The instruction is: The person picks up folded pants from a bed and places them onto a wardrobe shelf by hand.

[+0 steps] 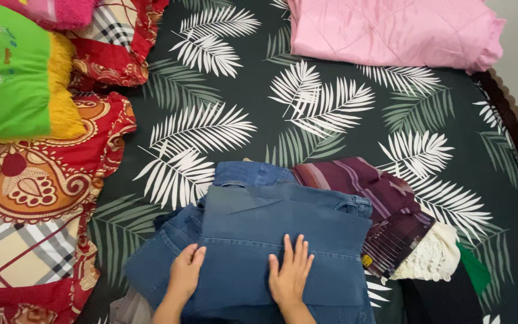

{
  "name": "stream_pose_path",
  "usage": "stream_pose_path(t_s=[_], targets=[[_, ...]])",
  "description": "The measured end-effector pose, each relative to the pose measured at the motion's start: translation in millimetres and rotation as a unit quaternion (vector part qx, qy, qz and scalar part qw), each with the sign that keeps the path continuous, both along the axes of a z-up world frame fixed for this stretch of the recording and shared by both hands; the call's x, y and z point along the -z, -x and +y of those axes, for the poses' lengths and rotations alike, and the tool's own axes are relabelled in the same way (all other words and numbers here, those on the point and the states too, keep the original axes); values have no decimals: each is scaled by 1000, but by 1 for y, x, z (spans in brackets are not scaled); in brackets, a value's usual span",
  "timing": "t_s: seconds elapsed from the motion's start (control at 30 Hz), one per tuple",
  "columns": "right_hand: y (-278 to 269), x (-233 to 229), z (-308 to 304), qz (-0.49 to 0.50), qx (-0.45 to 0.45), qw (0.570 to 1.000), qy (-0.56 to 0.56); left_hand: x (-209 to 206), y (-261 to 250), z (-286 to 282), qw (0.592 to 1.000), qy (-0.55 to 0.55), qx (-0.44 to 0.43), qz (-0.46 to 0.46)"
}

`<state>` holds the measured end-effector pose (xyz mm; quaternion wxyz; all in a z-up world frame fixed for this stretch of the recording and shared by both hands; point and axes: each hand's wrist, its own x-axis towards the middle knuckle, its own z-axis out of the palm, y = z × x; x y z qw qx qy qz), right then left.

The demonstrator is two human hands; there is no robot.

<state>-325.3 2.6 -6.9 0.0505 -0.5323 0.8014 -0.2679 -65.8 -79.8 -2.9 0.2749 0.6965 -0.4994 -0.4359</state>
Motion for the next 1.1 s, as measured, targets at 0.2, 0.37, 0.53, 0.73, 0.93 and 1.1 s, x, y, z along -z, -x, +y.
stream_pose_path(t_s=[0.2,0.37,0.53,0.73,0.93,1.1], targets=[[-55,-34,-22,8,-162,987,1,-29,-27,3,993,-12,6,-118],[-61,-38,-36,12,-240,966,-92,9,-28,-10,985,65,15,-156],[13,-36,-55,77,8,995,-69,-11,-19,-17,955,-95,60,-275],[-26,-39,-79,38,-110,992,-41,-13,38,-17,891,235,216,-323],[-56,-48,-111,73,-188,967,-154,-16,46,-10,885,231,209,-347],[-42,-70,-154,48,-116,949,-289,-30,52,-16,893,91,247,-365]])
